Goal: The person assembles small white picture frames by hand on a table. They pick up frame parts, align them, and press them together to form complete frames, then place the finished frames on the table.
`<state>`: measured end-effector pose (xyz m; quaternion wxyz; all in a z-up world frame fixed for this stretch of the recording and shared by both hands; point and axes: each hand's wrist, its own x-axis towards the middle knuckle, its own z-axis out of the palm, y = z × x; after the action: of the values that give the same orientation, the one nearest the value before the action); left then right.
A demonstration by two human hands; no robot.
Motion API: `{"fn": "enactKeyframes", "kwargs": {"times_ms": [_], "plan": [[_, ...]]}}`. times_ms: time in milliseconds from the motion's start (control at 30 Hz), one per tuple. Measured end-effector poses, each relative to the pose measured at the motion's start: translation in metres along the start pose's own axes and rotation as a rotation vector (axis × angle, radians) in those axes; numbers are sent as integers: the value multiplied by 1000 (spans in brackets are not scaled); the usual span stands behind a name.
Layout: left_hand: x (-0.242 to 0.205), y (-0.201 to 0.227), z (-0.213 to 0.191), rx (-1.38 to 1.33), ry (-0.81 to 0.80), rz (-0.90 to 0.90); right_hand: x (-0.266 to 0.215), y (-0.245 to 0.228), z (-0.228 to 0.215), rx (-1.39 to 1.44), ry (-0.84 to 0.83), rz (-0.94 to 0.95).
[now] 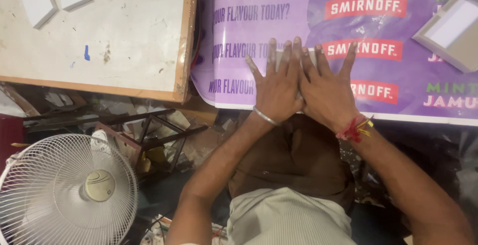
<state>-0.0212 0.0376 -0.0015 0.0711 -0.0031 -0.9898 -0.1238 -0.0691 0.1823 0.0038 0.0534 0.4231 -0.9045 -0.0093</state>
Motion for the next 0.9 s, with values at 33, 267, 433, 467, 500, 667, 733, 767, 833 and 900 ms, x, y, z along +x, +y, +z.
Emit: {"fn": "enactKeyframes", "kwargs": {"times_ms": [33, 267, 433, 467, 500, 667, 733, 767, 833, 900], "plan": [[-2, 3, -1, -8, -42, -17, -4, -2, 0, 6, -4, 11], [-12, 2, 13, -48, 134, -126, -4, -12, 2, -124, 46, 23], [-37, -4, 10, -169, 484, -159, 4, -12, -16, -78, 52, 32], [-39, -9, 5, -235, 427, -249, 4, -12, -20, -29, 59, 43], [-39, -16, 1, -299, 367, -338, 5, -10, -24, 20, 66, 54], [-23, -48, 1, -606, 237, -237, -4, 5, -36, 81, -350, -85], [-10, -57, 2, -702, 218, -82, -2, 12, -40, 70, -362, -128], [-5, -58, 0, -647, 208, -49, 2, 16, -41, 70, -288, -146], [6, -58, -3, -543, 155, 39, 6, 23, -39, 53, -149, -164], [2, -55, -3, -563, 130, 128, 6, 29, -32, 27, -51, -200]]}}
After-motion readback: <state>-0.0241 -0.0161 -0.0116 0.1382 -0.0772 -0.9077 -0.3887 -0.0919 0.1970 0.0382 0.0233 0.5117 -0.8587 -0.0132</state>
